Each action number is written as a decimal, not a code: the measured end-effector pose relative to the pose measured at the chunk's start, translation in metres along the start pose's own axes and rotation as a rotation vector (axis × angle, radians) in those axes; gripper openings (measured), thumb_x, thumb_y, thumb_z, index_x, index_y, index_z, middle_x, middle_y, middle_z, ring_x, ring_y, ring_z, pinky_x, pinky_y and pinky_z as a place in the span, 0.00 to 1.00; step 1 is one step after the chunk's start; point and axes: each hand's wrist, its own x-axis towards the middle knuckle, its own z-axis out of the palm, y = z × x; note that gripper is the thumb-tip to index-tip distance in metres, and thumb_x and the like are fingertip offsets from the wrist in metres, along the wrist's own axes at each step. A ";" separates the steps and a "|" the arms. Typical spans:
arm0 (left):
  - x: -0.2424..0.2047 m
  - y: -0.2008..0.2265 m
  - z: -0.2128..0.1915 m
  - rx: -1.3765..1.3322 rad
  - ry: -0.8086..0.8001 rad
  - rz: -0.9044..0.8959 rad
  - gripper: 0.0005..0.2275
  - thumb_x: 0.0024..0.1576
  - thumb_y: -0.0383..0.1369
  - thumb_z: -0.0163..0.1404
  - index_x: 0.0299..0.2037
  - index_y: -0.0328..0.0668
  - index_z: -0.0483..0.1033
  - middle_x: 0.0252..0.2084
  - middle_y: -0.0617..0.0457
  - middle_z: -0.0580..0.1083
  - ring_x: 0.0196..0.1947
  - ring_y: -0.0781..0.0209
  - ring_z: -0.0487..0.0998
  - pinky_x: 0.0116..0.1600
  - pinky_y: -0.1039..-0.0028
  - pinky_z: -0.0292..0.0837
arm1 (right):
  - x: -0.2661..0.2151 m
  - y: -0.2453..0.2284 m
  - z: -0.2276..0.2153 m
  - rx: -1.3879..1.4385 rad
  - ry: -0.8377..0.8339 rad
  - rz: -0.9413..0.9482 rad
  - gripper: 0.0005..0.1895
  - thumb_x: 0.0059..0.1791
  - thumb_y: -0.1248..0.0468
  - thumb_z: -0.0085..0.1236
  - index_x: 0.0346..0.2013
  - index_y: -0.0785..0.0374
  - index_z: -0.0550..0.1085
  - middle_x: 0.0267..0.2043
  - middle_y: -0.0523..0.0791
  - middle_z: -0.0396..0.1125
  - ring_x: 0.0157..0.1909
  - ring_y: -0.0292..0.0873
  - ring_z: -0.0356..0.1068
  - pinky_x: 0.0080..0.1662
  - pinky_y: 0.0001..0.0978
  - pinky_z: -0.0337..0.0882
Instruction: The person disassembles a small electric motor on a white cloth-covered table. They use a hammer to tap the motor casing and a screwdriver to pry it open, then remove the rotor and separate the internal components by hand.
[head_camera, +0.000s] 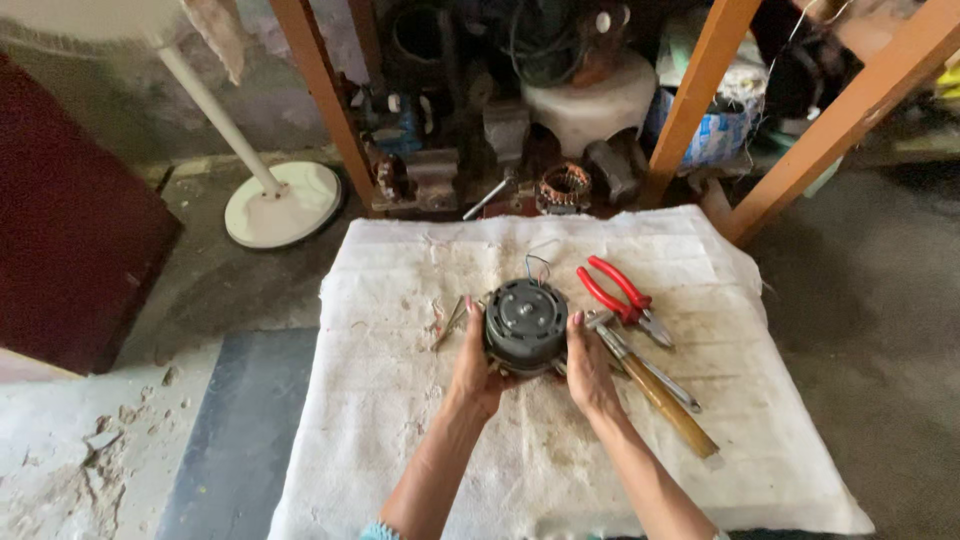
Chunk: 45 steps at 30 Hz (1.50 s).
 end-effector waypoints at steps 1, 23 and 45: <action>-0.003 -0.010 -0.006 -0.010 0.021 -0.025 0.33 0.58 0.65 0.32 0.61 0.53 0.72 0.61 0.48 0.74 0.57 0.53 0.77 0.50 0.51 0.80 | -0.004 0.005 0.000 -0.076 0.014 0.152 0.46 0.60 0.31 0.22 0.31 0.74 0.66 0.29 0.49 0.58 0.35 0.44 0.55 0.41 0.46 0.61; 0.031 -0.031 -0.029 0.018 0.111 0.066 0.32 0.60 0.60 0.36 0.59 0.41 0.74 0.54 0.47 0.78 0.46 0.57 0.83 0.40 0.61 0.83 | 0.000 0.021 0.012 -0.012 0.120 -0.073 0.36 0.60 0.41 0.25 0.34 0.71 0.69 0.29 0.49 0.65 0.36 0.42 0.59 0.42 0.42 0.66; 0.013 -0.013 -0.028 -0.020 -0.076 -0.006 0.22 0.59 0.52 0.43 0.56 0.52 0.75 0.55 0.55 0.77 0.53 0.57 0.78 0.51 0.47 0.77 | -0.004 0.009 0.007 0.007 0.083 0.084 0.38 0.59 0.44 0.26 0.30 0.72 0.74 0.19 0.49 0.65 0.22 0.46 0.65 0.29 0.44 0.68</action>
